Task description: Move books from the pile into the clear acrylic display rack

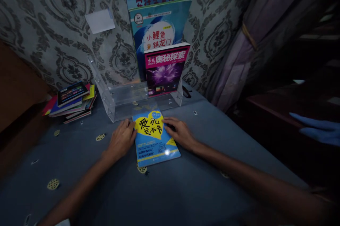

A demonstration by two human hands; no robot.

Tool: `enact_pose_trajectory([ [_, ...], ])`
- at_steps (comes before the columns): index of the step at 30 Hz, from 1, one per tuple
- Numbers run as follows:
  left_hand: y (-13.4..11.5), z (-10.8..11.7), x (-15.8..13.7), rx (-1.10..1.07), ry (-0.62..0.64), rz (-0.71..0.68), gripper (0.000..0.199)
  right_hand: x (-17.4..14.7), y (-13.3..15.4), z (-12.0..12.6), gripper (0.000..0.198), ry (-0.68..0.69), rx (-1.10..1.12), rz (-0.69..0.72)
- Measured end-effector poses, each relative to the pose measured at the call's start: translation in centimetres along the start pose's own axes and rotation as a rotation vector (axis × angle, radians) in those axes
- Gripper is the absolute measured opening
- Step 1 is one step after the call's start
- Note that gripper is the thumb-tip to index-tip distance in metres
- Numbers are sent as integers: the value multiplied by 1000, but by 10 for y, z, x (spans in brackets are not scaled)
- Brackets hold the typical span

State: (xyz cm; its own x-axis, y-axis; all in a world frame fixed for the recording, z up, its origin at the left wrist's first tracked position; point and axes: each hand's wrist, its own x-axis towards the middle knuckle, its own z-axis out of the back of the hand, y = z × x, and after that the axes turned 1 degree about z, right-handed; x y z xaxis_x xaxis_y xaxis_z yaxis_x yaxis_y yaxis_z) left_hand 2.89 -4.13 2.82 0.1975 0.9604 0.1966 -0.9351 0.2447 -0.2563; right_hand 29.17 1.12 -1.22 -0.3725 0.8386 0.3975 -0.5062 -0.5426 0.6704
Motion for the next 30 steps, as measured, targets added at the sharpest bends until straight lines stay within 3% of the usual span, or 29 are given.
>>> enact_pose_trajectory([
  [4, 11, -11, 13, -63, -68, -96, 37, 14, -3, -4, 34, -13, -12, -8],
  [8, 12, -18, 23, -36, -58, -135, 39, 17, -4, -4, 34, -14, -5, 1],
  [21, -30, -34, 83, 63, 60, -395, 39, 15, -15, -5, 35, -24, 33, 85],
  [30, -35, -41, 89, 76, 41, -424, 41, 14, -22, -1, 36, 21, 86, 135],
])
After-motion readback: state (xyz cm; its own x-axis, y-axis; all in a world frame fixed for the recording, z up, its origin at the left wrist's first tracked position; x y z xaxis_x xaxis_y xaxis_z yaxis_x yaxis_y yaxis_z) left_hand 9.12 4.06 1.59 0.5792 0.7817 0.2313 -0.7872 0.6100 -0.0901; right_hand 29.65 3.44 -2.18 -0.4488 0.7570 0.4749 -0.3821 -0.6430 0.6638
